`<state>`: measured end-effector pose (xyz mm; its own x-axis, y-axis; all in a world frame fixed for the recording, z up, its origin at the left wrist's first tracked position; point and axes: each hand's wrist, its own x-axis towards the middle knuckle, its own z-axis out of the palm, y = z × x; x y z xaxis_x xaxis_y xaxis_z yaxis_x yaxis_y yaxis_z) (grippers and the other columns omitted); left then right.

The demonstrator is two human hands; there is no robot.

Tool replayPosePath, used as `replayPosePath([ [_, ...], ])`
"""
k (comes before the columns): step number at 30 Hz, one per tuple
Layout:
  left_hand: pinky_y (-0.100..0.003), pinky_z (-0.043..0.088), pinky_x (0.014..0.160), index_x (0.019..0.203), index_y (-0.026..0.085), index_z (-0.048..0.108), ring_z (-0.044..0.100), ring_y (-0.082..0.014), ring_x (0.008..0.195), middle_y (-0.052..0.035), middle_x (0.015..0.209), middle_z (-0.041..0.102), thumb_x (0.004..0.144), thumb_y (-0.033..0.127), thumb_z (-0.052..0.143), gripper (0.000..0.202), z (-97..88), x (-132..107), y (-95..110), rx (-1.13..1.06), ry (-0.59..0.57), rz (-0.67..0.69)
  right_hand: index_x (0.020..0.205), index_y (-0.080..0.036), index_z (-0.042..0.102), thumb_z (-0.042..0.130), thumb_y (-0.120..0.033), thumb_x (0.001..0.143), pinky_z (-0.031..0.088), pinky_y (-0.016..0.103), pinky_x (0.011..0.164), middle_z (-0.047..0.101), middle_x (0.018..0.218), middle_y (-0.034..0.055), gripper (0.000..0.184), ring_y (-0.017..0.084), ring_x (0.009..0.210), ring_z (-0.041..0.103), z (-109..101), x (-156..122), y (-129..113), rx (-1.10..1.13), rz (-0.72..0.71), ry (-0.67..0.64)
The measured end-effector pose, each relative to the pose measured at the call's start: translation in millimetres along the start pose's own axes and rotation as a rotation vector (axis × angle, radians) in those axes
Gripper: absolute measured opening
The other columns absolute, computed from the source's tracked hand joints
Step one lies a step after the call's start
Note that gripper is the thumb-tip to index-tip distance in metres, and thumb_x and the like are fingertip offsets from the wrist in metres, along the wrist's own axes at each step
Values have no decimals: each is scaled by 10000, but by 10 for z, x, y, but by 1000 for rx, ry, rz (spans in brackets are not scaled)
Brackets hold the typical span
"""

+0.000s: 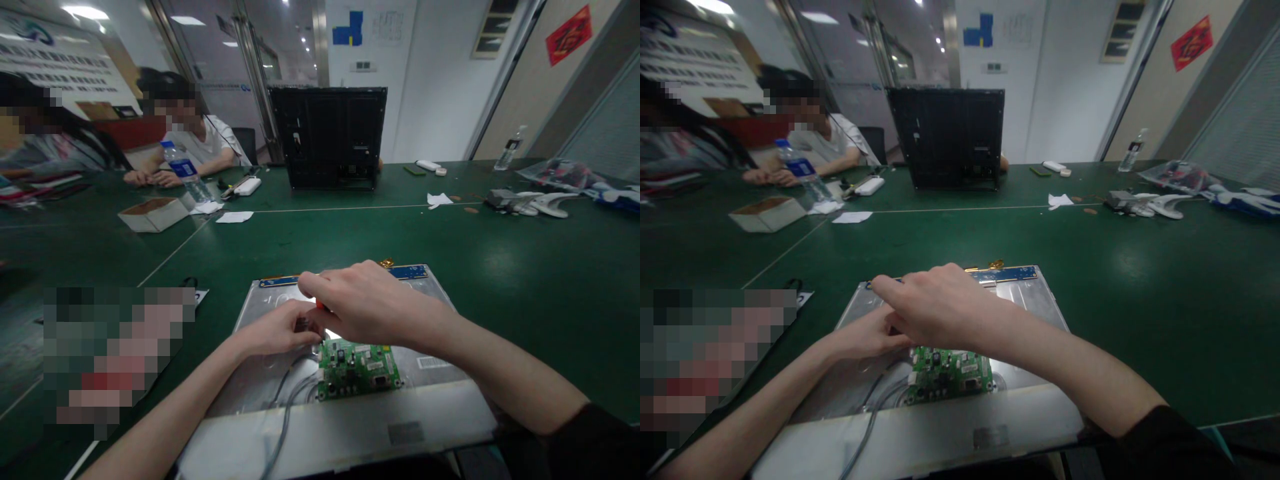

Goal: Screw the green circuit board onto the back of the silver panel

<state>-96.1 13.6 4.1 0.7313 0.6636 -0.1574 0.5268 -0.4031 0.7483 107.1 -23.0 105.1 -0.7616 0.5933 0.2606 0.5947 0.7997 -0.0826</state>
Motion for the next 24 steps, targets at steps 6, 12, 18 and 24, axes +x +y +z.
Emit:
replayPosePath([
  [6,-304,486,725,856,168,652,616,-214,796,-29,827,691,779,275,605,140,5,-5,-17,31,35,31,1118,-145,445,499,-275,895,205,257,468,677,814,30,264,136,562,514,15,19,33,86,31,-44],
  [12,-299,486,706,844,160,651,614,-208,771,-32,811,685,793,282,598,143,6,3,4,32,14,51,1067,-144,443,444,-262,903,223,262,491,662,908,62,202,138,610,513,-4,9,53,146,12,-63],
  [18,-318,483,727,854,159,638,612,-228,803,-39,822,676,779,305,588,171,0,10,-37,84,10,19,1041,-162,460,473,-288,899,183,266,480,676,874,38,190,134,588,515,7,-17,37,93,9,-17],
  [24,-297,484,719,853,172,622,622,-211,794,-26,838,681,754,309,581,174,-3,0,-24,33,-13,-24,1027,-202,521,514,-367,916,142,278,499,679,764,17,200,122,542,483,-4,-22,41,10,44,-16],
])
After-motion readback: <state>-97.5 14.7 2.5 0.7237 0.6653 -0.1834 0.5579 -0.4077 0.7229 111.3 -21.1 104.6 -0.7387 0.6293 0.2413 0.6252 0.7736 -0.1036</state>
